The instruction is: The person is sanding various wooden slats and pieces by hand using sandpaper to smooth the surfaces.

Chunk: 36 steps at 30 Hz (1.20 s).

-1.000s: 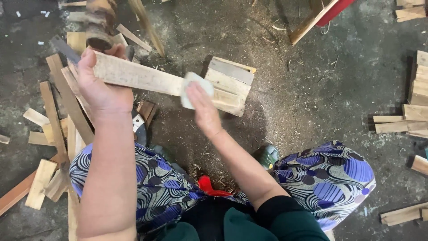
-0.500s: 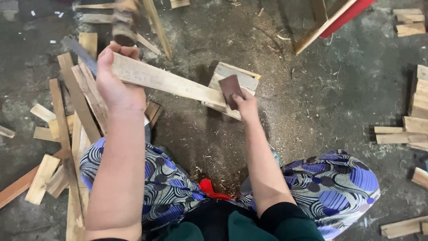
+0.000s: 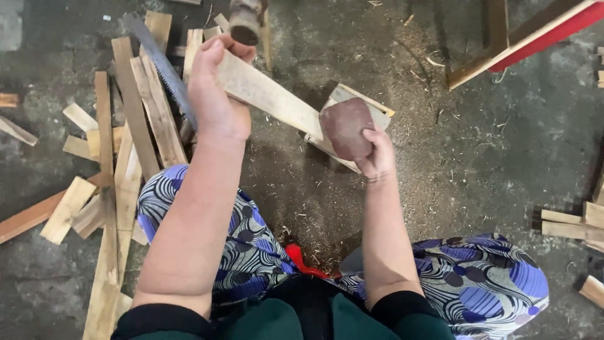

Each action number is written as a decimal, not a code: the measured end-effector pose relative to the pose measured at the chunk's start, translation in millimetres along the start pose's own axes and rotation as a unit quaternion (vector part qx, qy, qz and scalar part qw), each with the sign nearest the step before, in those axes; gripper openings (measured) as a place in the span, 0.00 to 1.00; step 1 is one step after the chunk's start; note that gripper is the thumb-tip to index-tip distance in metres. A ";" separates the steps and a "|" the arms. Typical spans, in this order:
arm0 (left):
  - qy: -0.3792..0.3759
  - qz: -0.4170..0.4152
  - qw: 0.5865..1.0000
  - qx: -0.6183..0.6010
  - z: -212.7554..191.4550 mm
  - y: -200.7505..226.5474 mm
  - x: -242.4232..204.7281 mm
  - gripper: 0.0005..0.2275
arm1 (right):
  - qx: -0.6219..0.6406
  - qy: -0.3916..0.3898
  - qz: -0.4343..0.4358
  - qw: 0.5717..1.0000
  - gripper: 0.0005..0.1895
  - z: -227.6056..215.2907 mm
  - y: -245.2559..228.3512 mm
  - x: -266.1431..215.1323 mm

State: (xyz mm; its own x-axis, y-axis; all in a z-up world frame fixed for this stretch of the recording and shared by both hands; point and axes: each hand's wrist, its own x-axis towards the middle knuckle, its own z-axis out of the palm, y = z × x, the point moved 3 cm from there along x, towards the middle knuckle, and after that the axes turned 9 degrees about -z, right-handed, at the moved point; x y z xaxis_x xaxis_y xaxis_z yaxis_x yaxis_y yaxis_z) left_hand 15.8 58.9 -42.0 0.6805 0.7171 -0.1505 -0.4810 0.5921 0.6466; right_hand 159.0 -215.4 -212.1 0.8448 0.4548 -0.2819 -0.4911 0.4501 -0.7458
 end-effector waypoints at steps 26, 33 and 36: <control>-0.009 0.005 1.000 0.013 3.2 2.1 -5.2 0.08 | 0.043 -0.193 0.091 0.976 0.20 -3.4 12.2 -9.4; 0.008 -0.023 1.000 -0.004 2.1 2.3 -3.4 0.21 | -0.480 -0.158 -0.115 0.855 0.49 142.7 -53.6 -50.1; -0.024 -0.044 0.999 -0.020 2.2 0.8 -4.0 0.18 | -0.650 -0.172 -0.110 0.732 0.43 232.9 -61.2 -79.1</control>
State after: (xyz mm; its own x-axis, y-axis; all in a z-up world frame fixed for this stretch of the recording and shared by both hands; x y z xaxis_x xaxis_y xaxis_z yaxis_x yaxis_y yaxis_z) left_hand 14.0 55.7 -39.2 0.7466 0.6433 -0.1694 -0.4389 0.6677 0.6013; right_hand 72.8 -99.9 -3.5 0.6602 0.7481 -0.0670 0.4538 -0.4684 -0.7581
